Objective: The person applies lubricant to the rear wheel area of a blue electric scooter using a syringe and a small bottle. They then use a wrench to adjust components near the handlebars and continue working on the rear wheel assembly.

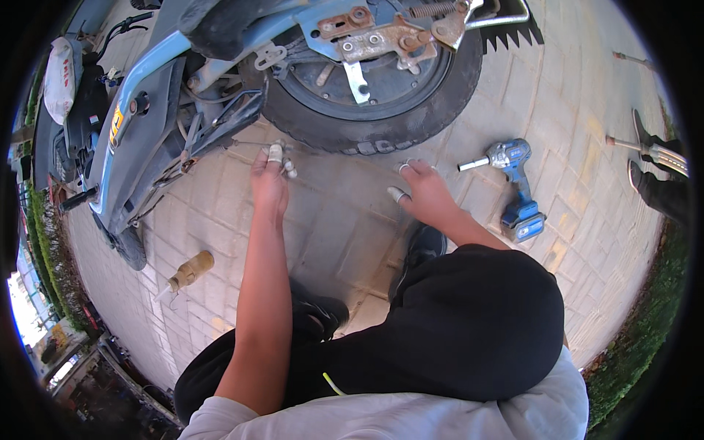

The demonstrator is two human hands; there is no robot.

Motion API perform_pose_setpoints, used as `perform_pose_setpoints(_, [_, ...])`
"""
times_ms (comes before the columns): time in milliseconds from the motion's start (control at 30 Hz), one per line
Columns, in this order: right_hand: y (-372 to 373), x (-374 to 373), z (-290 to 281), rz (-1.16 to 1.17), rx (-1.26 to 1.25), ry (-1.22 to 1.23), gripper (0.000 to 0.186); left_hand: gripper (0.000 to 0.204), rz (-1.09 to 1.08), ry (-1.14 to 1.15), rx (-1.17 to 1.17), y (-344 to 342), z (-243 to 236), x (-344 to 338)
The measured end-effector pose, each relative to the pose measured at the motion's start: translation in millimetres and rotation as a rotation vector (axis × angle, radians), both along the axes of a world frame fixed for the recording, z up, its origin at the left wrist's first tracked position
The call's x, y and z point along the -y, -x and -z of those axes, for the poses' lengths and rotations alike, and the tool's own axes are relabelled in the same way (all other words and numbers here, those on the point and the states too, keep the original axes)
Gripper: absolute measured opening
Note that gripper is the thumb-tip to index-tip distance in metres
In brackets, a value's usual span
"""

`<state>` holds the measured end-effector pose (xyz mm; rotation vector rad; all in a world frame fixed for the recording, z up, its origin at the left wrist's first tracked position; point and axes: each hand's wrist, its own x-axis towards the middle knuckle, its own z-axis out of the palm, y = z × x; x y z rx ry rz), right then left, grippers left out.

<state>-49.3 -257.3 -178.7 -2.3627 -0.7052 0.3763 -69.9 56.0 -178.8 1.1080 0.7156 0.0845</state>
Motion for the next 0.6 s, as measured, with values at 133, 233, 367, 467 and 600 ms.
perform_pose_setpoints(133, [4, -16, -35, -0.084, 0.306, -0.081, 0.05, 0.015, 0.008, 0.089, 0.052, 20, -16, -2])
perform_pose_setpoints(233, [7, -15, -31, -0.104, -0.101, -0.159, 0.043, 0.015, 0.021, 0.164, 0.112, 17, -39, -2])
perform_pose_setpoints(367, [-4, -10, -51, 0.009, -0.649, -0.264, 0.03, 0.015, -0.014, 0.255, 0.179, 13, -45, 2])
perform_pose_setpoints(467, [-14, -6, -55, 0.069, -0.645, -0.365, 0.023, 0.016, -0.031, 0.287, 0.184, 9, -48, 6])
perform_pose_setpoints(600, [-25, -13, -83, 0.053, -0.481, -0.259, 0.017, 0.025, -0.001, 0.337, 0.158, 8, -59, 17])
